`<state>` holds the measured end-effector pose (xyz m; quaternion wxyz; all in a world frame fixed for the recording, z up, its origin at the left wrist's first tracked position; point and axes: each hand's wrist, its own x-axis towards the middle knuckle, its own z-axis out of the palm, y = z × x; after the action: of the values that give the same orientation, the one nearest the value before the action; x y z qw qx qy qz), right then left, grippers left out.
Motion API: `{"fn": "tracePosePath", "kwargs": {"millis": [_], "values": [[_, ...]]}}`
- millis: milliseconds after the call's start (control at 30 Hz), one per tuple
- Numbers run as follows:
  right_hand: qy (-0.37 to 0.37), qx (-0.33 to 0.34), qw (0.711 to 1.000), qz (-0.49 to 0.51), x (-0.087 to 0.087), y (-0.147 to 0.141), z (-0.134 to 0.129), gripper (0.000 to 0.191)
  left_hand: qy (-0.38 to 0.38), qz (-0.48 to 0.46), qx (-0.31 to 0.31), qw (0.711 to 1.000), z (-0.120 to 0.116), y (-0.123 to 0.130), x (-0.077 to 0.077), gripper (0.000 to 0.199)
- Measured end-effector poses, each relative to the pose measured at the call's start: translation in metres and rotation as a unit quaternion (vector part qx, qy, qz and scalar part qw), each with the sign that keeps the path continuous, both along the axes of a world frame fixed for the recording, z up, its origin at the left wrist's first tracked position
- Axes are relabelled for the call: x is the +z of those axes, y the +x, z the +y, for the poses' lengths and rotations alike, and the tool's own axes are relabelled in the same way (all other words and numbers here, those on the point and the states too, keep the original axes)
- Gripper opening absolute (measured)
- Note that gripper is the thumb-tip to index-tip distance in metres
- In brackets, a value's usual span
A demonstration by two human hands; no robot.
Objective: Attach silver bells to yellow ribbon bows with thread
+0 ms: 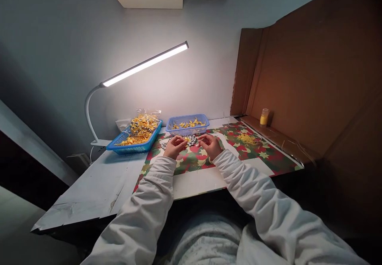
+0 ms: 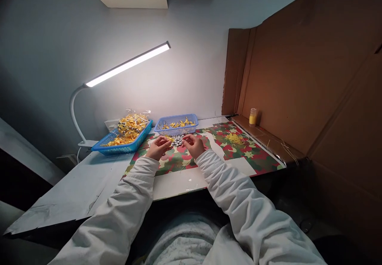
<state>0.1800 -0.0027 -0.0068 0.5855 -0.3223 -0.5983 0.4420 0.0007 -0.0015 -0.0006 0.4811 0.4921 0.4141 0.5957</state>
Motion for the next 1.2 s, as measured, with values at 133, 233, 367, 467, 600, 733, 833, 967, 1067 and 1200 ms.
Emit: {"fn": "tracePosePath", "kwargs": {"millis": [133,233,367,467,600,733,833,967,1067,1200], "values": [[0.056,-0.001,0.997,-0.055,0.001,0.000,-0.006,0.005,-0.047,-0.052,-0.035,0.997,-0.006,0.006,0.004,0.048],[0.114,0.001,0.989,-0.093,0.000,0.002,-0.006,0.008,-0.060,-0.067,-0.039,0.995,-0.006,0.004,0.003,0.050],[0.180,-0.002,0.974,-0.134,-0.006,0.003,-0.002,0.009,-0.053,-0.052,-0.057,0.996,-0.002,0.002,-0.003,0.055],[0.203,-0.001,0.967,-0.152,-0.010,0.003,0.000,0.009,-0.048,-0.037,-0.076,0.995,-0.001,0.002,-0.004,0.057],[0.205,-0.013,0.968,-0.144,-0.009,0.002,-0.001,0.009,-0.036,-0.051,-0.088,0.994,-0.002,0.002,-0.003,0.048],[0.198,-0.021,0.971,-0.129,-0.007,0.002,-0.002,0.009,0.008,-0.077,-0.092,0.993,0.001,0.002,-0.005,0.057],[0.189,-0.027,0.975,-0.113,-0.007,0.003,-0.001,0.009,0.012,-0.067,-0.082,0.994,0.002,0.002,-0.006,0.050],[0.177,-0.043,0.980,-0.087,-0.006,0.003,0.000,0.008,0.051,-0.031,-0.029,0.998,0.000,0.003,-0.004,0.031],[0.169,-0.041,0.981,-0.081,-0.005,0.002,0.000,0.008,0.070,-0.012,-0.023,0.997,-0.002,0.005,-0.003,0.031],[0.164,-0.042,0.982,-0.083,-0.004,0.002,-0.001,0.008,0.020,-0.005,-0.057,0.998,-0.004,0.006,-0.003,0.029]]}}
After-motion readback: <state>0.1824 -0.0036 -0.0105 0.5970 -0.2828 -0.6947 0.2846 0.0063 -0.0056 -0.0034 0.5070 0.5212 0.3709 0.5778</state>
